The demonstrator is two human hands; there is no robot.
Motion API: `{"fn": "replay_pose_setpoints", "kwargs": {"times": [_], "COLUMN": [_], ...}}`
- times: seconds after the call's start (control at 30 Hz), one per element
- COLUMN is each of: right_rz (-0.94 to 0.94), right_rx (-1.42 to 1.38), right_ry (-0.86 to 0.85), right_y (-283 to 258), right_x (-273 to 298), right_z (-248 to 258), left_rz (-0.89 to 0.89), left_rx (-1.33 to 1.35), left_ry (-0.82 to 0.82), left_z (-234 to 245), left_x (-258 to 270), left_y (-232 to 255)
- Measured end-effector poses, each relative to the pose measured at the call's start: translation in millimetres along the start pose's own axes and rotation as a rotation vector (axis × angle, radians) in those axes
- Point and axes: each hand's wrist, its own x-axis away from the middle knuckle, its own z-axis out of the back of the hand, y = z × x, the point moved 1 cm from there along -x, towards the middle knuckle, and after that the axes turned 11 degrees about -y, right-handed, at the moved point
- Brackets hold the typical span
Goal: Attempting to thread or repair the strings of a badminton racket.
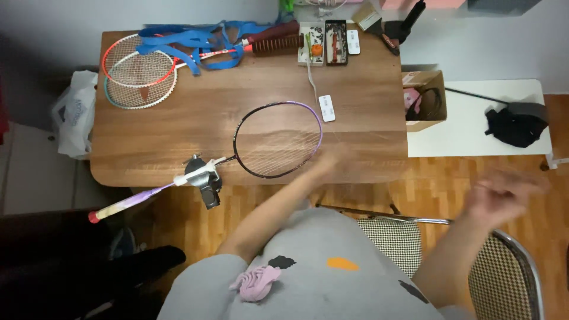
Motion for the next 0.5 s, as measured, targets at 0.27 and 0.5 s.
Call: {"fn": "replay_pose_setpoints", "kwargs": {"times": [0.27,0.5], "right_rz": [0.008,-1.442], "right_rx": [1.853,1.34], "right_ry": [-0.065,-0.162], "right_y": [-89.8,140.1], "right_x": [17.3,56.0], "right_z": [101.8,78.7], "left_rz": [-0.154,0.06], "left_rx": [0.201,-1.096], "left_ry": [0.126,-0.952], "left_z": [9.1,-152.6], "left_x": [-9.6,29.5], "left_y": [56.9,49.4]}}
